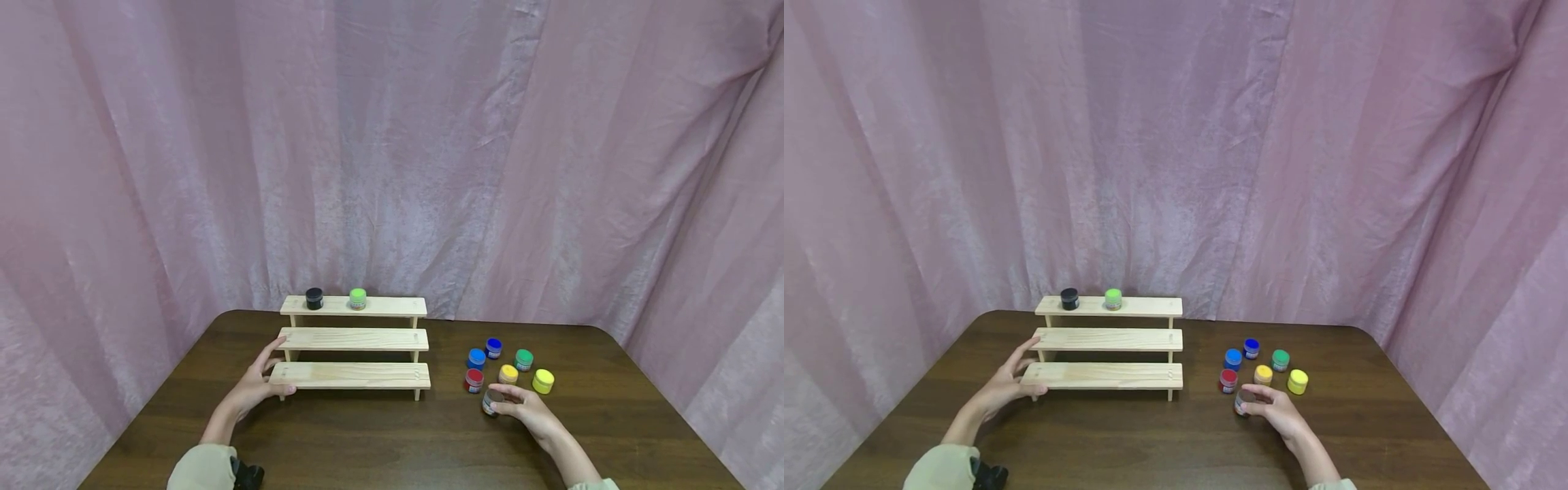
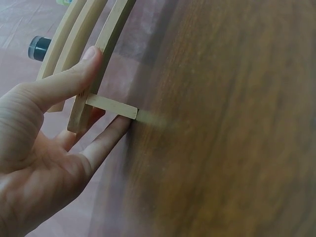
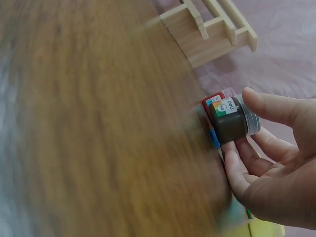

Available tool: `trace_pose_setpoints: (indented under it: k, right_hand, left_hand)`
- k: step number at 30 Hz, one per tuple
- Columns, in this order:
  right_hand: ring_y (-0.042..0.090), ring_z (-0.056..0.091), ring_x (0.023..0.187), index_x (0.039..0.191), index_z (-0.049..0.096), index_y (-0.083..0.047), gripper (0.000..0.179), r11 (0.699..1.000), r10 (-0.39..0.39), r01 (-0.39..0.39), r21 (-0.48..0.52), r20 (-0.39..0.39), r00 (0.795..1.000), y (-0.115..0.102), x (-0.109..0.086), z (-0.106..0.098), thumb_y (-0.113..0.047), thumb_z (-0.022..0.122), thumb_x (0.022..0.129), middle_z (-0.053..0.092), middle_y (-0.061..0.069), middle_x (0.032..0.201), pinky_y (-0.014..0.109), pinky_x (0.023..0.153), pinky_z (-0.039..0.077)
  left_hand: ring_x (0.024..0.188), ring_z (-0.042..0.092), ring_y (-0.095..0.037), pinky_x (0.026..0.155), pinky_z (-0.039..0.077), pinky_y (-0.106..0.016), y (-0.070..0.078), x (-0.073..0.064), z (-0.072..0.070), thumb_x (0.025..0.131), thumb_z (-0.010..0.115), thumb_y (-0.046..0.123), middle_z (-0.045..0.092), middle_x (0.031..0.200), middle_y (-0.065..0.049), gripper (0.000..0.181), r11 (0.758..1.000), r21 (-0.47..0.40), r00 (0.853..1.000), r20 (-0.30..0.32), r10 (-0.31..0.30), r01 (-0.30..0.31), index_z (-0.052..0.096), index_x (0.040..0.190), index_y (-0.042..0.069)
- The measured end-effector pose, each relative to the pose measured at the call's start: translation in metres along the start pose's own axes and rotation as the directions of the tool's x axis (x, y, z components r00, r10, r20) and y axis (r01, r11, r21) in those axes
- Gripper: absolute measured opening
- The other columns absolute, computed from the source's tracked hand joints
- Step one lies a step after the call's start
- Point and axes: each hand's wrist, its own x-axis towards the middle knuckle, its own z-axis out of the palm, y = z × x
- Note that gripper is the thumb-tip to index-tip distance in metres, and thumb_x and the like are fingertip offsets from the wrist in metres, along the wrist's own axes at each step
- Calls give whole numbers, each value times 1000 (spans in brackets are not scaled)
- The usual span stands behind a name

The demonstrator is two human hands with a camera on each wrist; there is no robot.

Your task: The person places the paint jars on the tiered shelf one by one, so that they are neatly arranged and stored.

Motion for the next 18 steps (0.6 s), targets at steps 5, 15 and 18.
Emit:
trace_pose_setpoints:
  k: [5,15,18]
  right_hand:
    - [31,54,126,137,50,5,56,1000,6,-6,16,6,1000,-4,-1,0,-21,68,90,42,28,147,44,101,48]
    - [33,53,127,138,50,5,56,1000,-20,21,18,-62,998,-15,-2,-5,-21,68,91,43,27,147,44,103,46]
    - [31,55,126,138,50,5,56,999,-28,30,21,-76,997,-20,-2,-6,-20,67,91,45,26,146,43,103,47]
  left_hand:
    - [96,63,-28,70,54,-34,-2,-1,-3,76,79,-1,26,146,-37,109,1000,-7,1000,2,5,-5,8,157,20]
    - [96,62,-26,70,54,-33,-7,3,-3,76,80,3,27,147,-35,108,1000,4,1000,-6,-14,14,11,157,22]
    - [94,63,-26,69,54,-33,-6,3,-3,75,81,2,28,147,-35,108,1000,-5,1000,-13,-19,18,13,156,23]
